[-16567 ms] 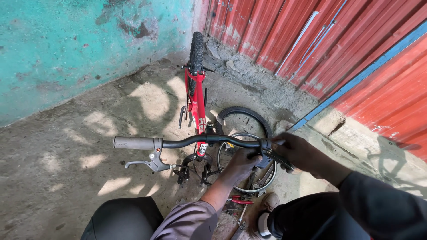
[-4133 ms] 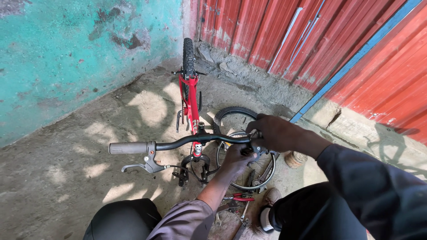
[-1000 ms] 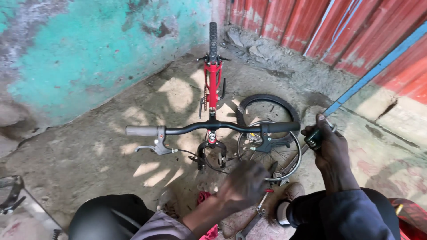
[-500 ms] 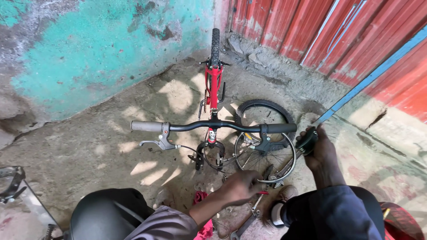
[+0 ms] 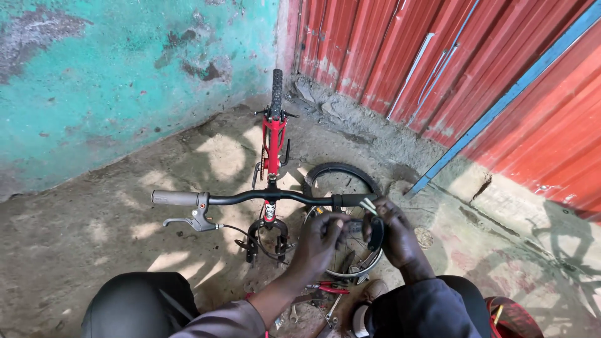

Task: The person is sitting on the ground and working on a red bicycle's handlebars. They use a wrench to tighten bolts on the handlebar stem and adjust the brake levers and grips.

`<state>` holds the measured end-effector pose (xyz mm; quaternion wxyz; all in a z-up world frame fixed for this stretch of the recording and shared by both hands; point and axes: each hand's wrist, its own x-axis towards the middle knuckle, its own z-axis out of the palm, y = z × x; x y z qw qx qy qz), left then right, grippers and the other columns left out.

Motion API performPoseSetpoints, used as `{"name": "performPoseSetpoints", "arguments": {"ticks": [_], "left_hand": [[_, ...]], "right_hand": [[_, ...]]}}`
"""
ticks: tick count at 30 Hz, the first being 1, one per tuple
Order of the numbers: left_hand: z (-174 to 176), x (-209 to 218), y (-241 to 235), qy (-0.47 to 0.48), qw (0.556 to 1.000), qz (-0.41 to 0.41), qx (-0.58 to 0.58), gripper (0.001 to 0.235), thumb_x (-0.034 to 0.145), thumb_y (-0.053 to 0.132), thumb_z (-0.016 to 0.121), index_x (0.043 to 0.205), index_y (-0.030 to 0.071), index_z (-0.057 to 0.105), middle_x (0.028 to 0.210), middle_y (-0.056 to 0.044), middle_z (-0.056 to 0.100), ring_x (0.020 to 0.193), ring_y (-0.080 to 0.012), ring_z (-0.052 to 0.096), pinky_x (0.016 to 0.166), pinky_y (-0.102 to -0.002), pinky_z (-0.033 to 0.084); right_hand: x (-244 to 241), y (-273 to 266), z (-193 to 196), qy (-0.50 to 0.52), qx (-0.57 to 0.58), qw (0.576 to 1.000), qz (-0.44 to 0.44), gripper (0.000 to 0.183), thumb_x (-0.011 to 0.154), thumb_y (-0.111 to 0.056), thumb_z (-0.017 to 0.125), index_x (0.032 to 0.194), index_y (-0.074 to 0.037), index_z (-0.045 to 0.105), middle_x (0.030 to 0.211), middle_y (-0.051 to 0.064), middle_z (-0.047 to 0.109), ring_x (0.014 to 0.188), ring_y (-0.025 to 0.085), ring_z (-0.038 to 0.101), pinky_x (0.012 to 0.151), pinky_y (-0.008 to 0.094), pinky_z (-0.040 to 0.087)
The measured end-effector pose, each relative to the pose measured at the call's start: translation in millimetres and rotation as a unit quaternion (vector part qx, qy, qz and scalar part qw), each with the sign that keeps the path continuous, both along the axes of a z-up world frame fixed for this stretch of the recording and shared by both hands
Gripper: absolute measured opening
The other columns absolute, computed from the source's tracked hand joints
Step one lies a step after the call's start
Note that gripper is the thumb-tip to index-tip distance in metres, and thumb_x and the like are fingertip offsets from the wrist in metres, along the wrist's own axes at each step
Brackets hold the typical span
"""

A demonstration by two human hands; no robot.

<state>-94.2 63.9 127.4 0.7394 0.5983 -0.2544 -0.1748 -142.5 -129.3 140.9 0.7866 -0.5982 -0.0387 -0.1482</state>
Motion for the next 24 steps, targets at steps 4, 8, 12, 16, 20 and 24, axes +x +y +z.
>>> {"name": "performPoseSetpoints", "arguments": {"ticks": [4,8,12,16,20,24], "left_hand": [[-12.5,18.9,-6.7,0.001,0.995,0.021,-0.097,0.022,0.101,0.006,0.062,0.118,-0.003,0.071,0.086,-0.015,0.07,0.068,-0.0148,0.067,0.054,-0.023,0.059],[2.6,17.4,4.0,0.008,0.995,0.025,-0.096,0.02,0.1,0.011,0.066,0.114,-0.003,0.072,0.085,-0.011,0.07,0.069,-0.0119,0.066,0.056,-0.022,0.058],[2.3,21.4,9.4,-0.053,0.995,0.011,-0.08,0.025,0.105,0.019,0.062,0.114,0.0,0.074,0.081,-0.015,0.069,0.071,-0.0196,0.07,0.056,-0.029,0.06],[-3.1,20.2,10.1,-0.132,0.988,0.072,0.037,0.018,0.093,0.026,0.074,0.098,0.009,0.077,0.087,-0.008,0.075,0.085,-0.0168,0.069,0.072,-0.033,0.057],[4.3,16.5,11.6,-0.077,0.99,0.088,0.077,0.017,0.088,0.029,0.075,0.09,0.013,0.077,0.086,-0.001,0.077,0.083,-0.0135,0.068,0.079,-0.03,0.053],[-20.9,21.0,8.9,0.004,0.994,0.099,0.052,0.013,0.085,0.024,0.08,0.084,0.012,0.076,0.081,0.0,0.074,0.078,-0.0116,0.065,0.074,-0.029,0.05]], "right_hand": [[-3.4,20.9,-12.8,0.005,0.0,1.0,-0.015,0.024,0.093,-0.022,0.061,0.098,0.002,0.065,0.063,0.019,0.058,0.052,0.028,0.066,0.045,0.036,0.058],[-8.2,34.7,-5.1,0.003,-0.024,1.0,0.009,0.025,0.093,-0.017,0.063,0.097,0.007,0.066,0.063,0.022,0.06,0.054,0.03,0.069,0.046,0.038,0.062],[-12.0,35.0,3.6,-0.003,-0.083,0.997,0.007,0.016,0.093,-0.013,0.065,0.096,0.002,0.067,0.061,0.018,0.063,0.052,0.027,0.071,0.046,0.033,0.06],[-14.0,36.0,3.6,0.051,-0.169,0.983,-0.038,0.006,0.09,-0.007,0.07,0.094,-0.003,0.07,0.073,0.015,0.069,0.065,0.02,0.067,0.055,0.034,0.057],[-13.7,41.9,4.1,0.17,-0.109,0.979,-0.036,0.02,0.096,-0.023,0.067,0.097,-0.003,0.071,0.065,0.017,0.066,0.053,0.02,0.064,0.042,0.03,0.045],[-14.7,44.9,-8.9,0.192,-0.087,0.977,0.009,0.033,0.09,-0.032,0.07,0.102,-0.002,0.066,0.067,0.02,0.067,0.048,0.023,0.059,0.045,0.032,0.047]]}}
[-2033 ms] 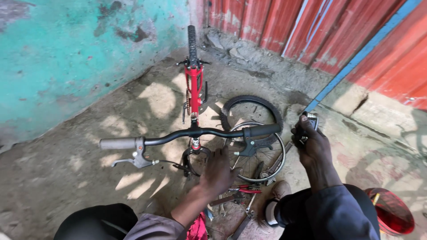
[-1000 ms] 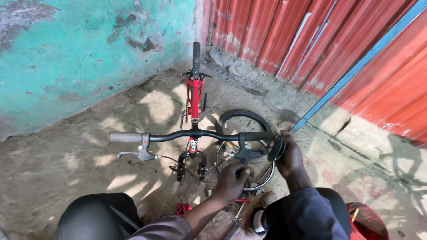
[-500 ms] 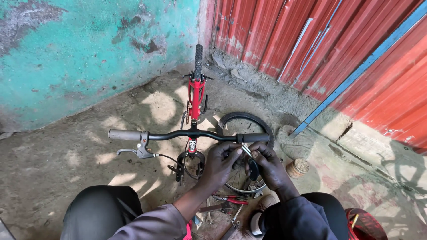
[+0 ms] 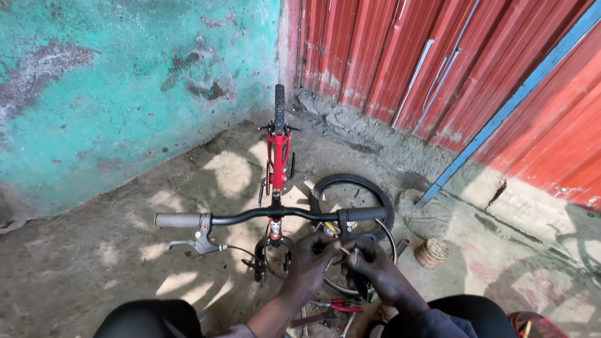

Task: The person is sitting on the ground and working on a red bicycle's handlebars. They use a wrench to tighten bolts on the handlebar stem and adjust the brake levers and grips.

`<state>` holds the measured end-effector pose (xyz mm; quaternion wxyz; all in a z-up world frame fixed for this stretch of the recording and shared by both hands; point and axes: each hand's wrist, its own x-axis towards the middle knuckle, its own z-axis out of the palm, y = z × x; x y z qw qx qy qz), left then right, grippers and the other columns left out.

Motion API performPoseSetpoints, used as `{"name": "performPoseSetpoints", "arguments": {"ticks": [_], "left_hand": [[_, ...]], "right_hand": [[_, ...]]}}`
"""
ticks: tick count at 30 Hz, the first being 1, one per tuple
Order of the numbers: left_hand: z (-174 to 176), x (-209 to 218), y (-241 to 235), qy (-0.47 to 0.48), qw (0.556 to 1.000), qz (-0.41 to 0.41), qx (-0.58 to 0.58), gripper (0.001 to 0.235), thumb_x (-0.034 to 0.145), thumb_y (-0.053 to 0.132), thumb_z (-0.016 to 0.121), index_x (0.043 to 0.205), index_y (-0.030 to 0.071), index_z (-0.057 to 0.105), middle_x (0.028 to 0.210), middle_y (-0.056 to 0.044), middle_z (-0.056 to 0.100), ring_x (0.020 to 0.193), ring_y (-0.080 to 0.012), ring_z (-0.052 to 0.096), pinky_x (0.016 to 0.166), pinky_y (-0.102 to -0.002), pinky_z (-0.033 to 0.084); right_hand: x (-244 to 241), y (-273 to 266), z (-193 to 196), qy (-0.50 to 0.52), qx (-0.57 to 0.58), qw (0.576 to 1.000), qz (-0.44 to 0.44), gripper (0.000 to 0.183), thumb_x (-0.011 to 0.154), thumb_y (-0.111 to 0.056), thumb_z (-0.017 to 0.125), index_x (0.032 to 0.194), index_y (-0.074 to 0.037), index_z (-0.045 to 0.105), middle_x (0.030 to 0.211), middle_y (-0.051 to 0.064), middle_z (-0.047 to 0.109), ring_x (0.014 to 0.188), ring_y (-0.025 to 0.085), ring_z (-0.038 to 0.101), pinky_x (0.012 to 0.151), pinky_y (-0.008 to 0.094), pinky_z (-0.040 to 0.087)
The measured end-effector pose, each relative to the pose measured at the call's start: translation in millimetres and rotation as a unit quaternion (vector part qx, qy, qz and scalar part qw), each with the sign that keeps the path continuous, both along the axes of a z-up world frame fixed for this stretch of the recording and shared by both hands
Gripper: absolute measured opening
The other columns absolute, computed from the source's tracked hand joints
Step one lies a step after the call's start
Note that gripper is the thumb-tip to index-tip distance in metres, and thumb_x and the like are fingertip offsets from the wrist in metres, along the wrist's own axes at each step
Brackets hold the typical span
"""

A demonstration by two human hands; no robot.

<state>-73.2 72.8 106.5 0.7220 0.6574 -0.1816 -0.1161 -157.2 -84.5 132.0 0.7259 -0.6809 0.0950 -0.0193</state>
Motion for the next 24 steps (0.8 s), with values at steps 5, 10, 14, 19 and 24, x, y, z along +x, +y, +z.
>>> {"name": "performPoseSetpoints", "arguments": {"ticks": [5,10,14,19,24], "left_hand": [[7.5,-5.7,8.0,0.055,0.998,0.004,0.029,0.015,0.086,0.027,0.076,0.084,0.012,0.076,0.083,-0.001,0.075,0.081,-0.0125,0.063,0.078,-0.031,0.05],[-32.7,5.2,-4.6,0.161,0.983,0.03,-0.086,0.015,0.091,0.012,0.076,0.079,0.005,0.07,0.068,-0.006,0.065,0.059,-0.0156,0.057,0.051,-0.034,0.046],[-28.5,1.5,-5.9,0.141,0.986,0.07,-0.052,0.024,0.092,0.018,0.074,0.071,0.007,0.07,0.065,-0.002,0.063,0.065,-0.0121,0.052,0.062,-0.034,0.042],[-40.3,-43.5,-34.6,0.049,0.997,0.049,0.019,0.037,0.1,0.038,0.06,0.071,0.015,0.062,0.06,0.001,0.055,0.061,-0.0115,0.049,0.057,-0.035,0.04],[-75.8,-45.4,-97.6,0.263,0.942,-0.026,-0.207,0.036,0.084,0.032,0.084,0.096,0.006,0.062,0.067,-0.006,0.058,0.056,-0.0127,0.05,0.053,-0.029,0.042]], "right_hand": [[0.6,17.8,-5.8,0.004,-0.002,0.999,0.043,0.039,0.079,-0.012,0.082,0.115,0.001,0.074,0.104,0.011,0.078,0.091,0.017,0.067,0.077,0.03,0.054],[-0.3,22.8,-33.8,0.091,0.248,0.964,-0.039,0.038,0.089,0.001,0.071,0.125,-0.005,0.061,0.08,0.019,0.064,0.063,0.029,0.064,0.052,0.038,0.053],[-1.4,20.9,-39.8,-0.002,0.157,0.986,-0.059,0.018,0.095,-0.002,0.067,0.112,-0.004,0.065,0.083,0.01,0.067,0.063,0.017,0.057,0.052,0.029,0.045],[-5.0,-0.8,16.6,0.007,-0.121,0.988,-0.096,0.027,0.095,-0.021,0.065,0.118,-0.009,0.074,0.078,0.003,0.067,0.06,0.01,0.055,0.052,0.025,0.04],[8.3,-16.8,46.3,-0.014,-0.457,0.886,-0.079,0.031,0.091,-0.032,0.067,0.115,-0.016,0.078,0.068,0.0,0.076,0.057,0.006,0.07,0.059,0.029,0.053]]}}
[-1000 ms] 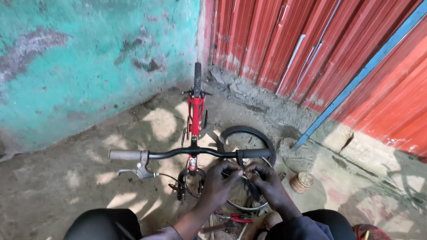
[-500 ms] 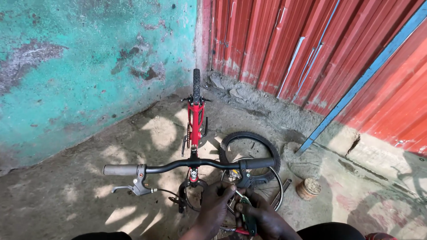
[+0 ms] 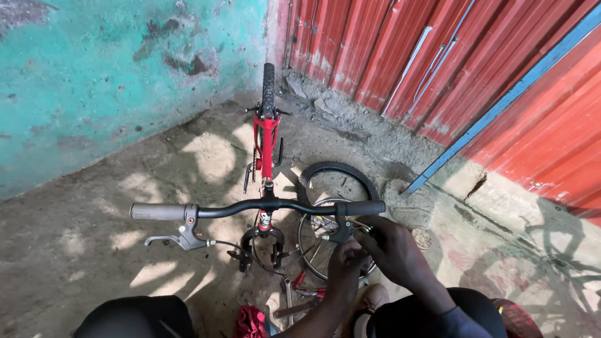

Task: The person is sitting on the ground and working on a red bicycle's handlebars. They use a wrench to tighten bolts on the handlebar stem and adjust the brake levers and grips.

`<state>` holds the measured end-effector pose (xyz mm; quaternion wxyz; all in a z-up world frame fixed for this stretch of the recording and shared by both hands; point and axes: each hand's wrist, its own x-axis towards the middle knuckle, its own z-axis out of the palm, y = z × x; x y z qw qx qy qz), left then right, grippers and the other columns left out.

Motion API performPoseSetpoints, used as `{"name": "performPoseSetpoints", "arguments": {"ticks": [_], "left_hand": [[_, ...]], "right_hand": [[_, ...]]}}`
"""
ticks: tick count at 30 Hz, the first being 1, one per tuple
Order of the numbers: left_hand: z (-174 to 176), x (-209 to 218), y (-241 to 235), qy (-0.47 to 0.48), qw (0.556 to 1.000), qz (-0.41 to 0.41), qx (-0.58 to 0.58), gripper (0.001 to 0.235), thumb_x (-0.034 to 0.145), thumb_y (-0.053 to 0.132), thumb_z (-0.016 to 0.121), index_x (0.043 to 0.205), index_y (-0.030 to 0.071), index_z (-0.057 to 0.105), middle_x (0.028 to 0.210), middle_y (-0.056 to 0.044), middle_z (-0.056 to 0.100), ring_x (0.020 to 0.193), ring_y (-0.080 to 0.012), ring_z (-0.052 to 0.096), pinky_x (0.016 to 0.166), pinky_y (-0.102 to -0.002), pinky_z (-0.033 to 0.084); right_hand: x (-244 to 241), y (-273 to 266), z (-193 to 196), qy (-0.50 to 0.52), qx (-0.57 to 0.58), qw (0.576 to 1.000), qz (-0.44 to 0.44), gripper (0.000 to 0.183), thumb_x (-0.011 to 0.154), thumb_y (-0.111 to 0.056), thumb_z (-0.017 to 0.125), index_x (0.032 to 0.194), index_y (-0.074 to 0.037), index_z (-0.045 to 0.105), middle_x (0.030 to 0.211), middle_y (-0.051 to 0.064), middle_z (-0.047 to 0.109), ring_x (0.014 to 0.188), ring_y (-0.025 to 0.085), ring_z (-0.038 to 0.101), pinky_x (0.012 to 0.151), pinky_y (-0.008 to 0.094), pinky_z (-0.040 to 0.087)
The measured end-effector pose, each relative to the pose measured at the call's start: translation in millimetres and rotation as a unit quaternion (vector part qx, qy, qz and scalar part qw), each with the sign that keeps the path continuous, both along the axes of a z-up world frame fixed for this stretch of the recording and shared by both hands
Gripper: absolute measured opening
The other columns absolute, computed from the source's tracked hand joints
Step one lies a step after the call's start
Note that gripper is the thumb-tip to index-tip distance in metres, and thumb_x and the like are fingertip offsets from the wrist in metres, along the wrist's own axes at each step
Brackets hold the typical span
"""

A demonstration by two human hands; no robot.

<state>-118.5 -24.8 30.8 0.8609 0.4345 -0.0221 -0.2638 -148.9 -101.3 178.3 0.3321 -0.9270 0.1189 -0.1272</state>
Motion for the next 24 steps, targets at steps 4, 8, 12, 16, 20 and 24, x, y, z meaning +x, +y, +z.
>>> {"name": "performPoseSetpoints", "arguments": {"ticks": [4,8,12,16,20,24], "left_hand": [[-26.4,27.9,-29.2,0.105,0.992,0.051,-0.051,0.03,0.081,0.002,0.075,0.111,0.006,0.07,0.094,-0.011,0.075,0.077,-0.0192,0.068,0.065,-0.031,0.055],[9.0,35.9,-0.5,0.146,0.976,0.06,-0.148,0.035,0.082,0.023,0.079,0.115,0.011,0.074,0.115,-0.007,0.077,0.115,-0.0236,0.068,0.093,-0.047,0.054],[3.2,40.0,-9.3,0.115,0.973,0.075,-0.188,0.024,0.086,0.011,0.08,0.109,0.01,0.073,0.101,-0.006,0.075,0.096,-0.0213,0.068,0.092,-0.048,0.058],[19.2,39.8,-4.1,0.157,0.965,0.08,-0.196,0.031,0.085,0.004,0.078,0.115,0.002,0.073,0.105,-0.011,0.076,0.1,-0.0218,0.07,0.092,-0.042,0.06],[50.9,36.2,17.1,0.175,0.971,0.052,-0.154,0.035,0.086,0.006,0.076,0.12,0.001,0.07,0.12,-0.015,0.076,0.123,-0.0291,0.069,0.108,-0.05,0.057],[36.8,36.8,4.7,0.177,0.97,0.058,-0.158,0.033,0.083,0.007,0.079,0.115,0.002,0.074,0.113,-0.014,0.078,0.115,-0.0262,0.071,0.102,-0.044,0.058]], "right_hand": [[19.7,-11.3,4.8,0.08,-0.228,0.969,0.06,0.03,0.09,-0.04,0.065,0.117,-0.028,0.071,0.107,0.007,0.074,0.091,0.037,0.073,0.069,0.05,0.055],[29.3,-10.8,27.1,0.119,-0.349,0.92,0.131,0.033,0.096,-0.043,0.055,0.125,-0.03,0.063,0.114,0.007,0.067,0.084,0.04,0.071,0.062,0.057,0.054],[39.2,-18.9,26.8,0.148,-0.385,0.894,0.172,0.03,0.096,-0.044,0.056,0.121,-0.03,0.064,0.107,0.004,0.066,0.085,0.038,0.071,0.062,0.055,0.057],[44.8,-16.3,30.6,0.169,-0.446,0.86,0.182,0.027,0.096,-0.045,0.058,0.116,-0.027,0.061,0.098,0.008,0.063,0.076,0.041,0.069,0.058,0.056,0.056],[48.0,-11.3,32.6,0.158,-0.478,0.838,0.208,0.026,0.096,-0.042,0.06,0.116,-0.025,0.061,0.095,0.009,0.062,0.074,0.039,0.067,0.056,0.055,0.054],[49.6,-7.9,37.1,0.174,-0.496,0.825,0.206,0.019,0.095,-0.038,0.06,0.109,-0.027,0.063,0.096,0.008,0.062,0.078,0.035,0.068,0.057,0.052,0.053]]}}
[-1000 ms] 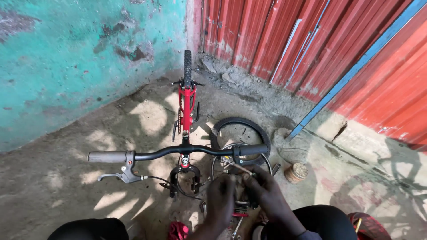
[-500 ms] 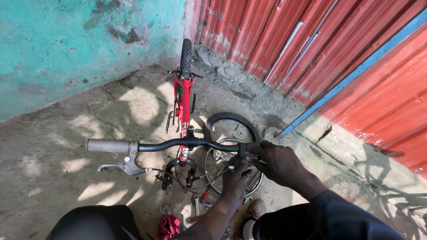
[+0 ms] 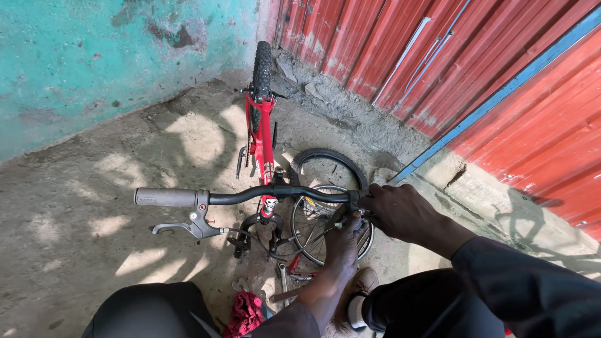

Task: The person is sitting on the ground and working on a red bicycle's handlebars. They use a wrench to tighten bolts on the handlebar stem and adjust the brake levers and grips.

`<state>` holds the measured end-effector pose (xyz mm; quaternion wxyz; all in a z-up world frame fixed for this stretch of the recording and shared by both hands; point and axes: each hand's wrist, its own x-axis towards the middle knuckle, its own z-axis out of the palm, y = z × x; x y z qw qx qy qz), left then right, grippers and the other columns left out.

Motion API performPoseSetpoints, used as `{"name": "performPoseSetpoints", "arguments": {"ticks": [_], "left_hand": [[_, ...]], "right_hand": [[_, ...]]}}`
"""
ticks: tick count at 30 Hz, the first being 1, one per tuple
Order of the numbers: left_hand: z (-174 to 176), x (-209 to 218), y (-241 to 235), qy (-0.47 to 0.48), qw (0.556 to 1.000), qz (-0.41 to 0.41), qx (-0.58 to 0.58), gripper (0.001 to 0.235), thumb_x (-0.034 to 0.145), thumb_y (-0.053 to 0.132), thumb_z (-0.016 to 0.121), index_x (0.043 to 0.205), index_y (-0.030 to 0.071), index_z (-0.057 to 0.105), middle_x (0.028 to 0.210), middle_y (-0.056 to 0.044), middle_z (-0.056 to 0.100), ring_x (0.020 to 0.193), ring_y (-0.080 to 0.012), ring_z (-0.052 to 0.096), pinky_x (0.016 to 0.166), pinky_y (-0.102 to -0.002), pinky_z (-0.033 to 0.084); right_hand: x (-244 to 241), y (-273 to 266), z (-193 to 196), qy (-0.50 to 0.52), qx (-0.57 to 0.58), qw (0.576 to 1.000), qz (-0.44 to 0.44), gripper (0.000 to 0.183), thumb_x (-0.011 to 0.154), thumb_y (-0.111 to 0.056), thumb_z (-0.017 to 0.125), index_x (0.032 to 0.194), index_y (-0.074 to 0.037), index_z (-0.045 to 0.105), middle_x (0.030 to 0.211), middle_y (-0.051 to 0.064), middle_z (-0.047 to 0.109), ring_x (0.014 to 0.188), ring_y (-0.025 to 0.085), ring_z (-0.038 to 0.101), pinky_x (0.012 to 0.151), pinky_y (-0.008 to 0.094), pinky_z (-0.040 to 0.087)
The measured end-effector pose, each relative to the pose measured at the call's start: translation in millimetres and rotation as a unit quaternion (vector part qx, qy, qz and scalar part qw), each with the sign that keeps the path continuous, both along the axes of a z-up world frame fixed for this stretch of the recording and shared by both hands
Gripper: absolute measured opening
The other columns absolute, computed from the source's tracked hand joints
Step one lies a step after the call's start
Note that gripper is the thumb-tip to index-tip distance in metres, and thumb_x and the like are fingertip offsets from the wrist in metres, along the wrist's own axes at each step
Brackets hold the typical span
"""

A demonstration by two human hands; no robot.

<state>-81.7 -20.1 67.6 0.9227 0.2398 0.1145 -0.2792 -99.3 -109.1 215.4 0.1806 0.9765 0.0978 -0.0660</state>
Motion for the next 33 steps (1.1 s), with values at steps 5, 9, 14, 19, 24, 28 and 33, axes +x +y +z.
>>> {"name": "performPoseSetpoints", "arguments": {"ticks": [5,9,14,19,24,28,33], "left_hand": [[-1.9,-3.4,-6.2,-0.033,0.998,0.055,0.014,0.02,0.085,0.007,0.084,0.104,0.006,0.077,0.099,-0.008,0.061,0.094,-0.0263,0.071,0.084,-0.047,0.066],[-3.1,-5.3,-6.5,-0.048,0.997,0.048,0.034,0.019,0.086,0.007,0.081,0.105,0.009,0.077,0.098,-0.006,0.064,0.091,-0.0198,0.07,0.085,-0.041,0.066],[-1.0,-7.0,-8.1,-0.042,0.997,0.054,0.019,0.028,0.087,0.007,0.081,0.114,0.005,0.076,0.098,-0.006,0.064,0.09,-0.0185,0.067,0.086,-0.043,0.066],[0.3,-6.9,-3.8,-0.043,0.998,0.052,0.017,0.024,0.086,0.007,0.082,0.11,0.006,0.077,0.096,-0.007,0.066,0.086,-0.0179,0.068,0.084,-0.041,0.066],[3.4,-6.6,-1.7,-0.055,0.997,0.044,0.015,0.018,0.087,0.004,0.08,0.104,0.006,0.077,0.092,-0.006,0.066,0.084,-0.0159,0.067,0.084,-0.038,0.066],[-2.6,-7.7,-2.4,-0.071,0.996,0.05,0.01,0.021,0.086,0.003,0.08,0.106,0.005,0.076,0.093,-0.005,0.065,0.086,-0.0162,0.067,0.086,-0.039,0.066],[-25.1,-4.6,-14.3,-0.088,0.995,0.033,0.017,0.03,0.085,-0.001,0.078,0.115,0.001,0.075,0.098,-0.01,0.067,0.091,-0.0183,0.068,0.09,-0.04,0.065]], "right_hand": [[6.3,-5.3,-0.1,-0.009,-0.086,0.988,0.129,0.019,0.093,-0.035,0.058,0.095,-0.016,0.063,0.088,0.01,0.06,0.079,0.034,0.072,0.057,0.047,0.059],[20.5,-16.1,-7.7,-0.027,-0.166,0.962,0.214,0.015,0.094,-0.028,0.053,0.091,-0.017,0.062,0.086,0.009,0.061,0.076,0.031,0.071,0.057,0.041,0.057],[34.0,-17.7,-10.0,-0.017,-0.171,0.929,0.328,0.017,0.087,-0.02,0.054,0.074,-0.016,0.063,0.08,0.009,0.057,0.067,0.03,0.065,0.05,0.041,0.049],[33.6,-14.0,2.0,0.01,-0.165,0.933,0.318,0.019,0.088,-0.018,0.052,0.072,-0.015,0.063,0.077,0.008,0.059,0.066,0.03,0.066,0.052,0.042,0.05],[27.8,1.8,9.0,-0.032,-0.219,0.902,0.372,0.013,0.085,-0.014,0.054,0.075,-0.012,0.062,0.075,0.01,0.058,0.06,0.031,0.064,0.051,0.042,0.048],[35.8,-18.2,-0.7,-0.013,-0.177,0.917,0.357,0.01,0.085,-0.017,0.056,0.076,-0.015,0.06,0.077,0.006,0.057,0.06,0.027,0.065,0.049,0.039,0.05],[34.8,-8.0,12.1,-0.033,-0.219,0.898,0.379,0.01,0.088,-0.017,0.054,0.081,-0.015,0.06,0.077,0.005,0.057,0.059,0.025,0.068,0.05,0.036,0.051]]}}
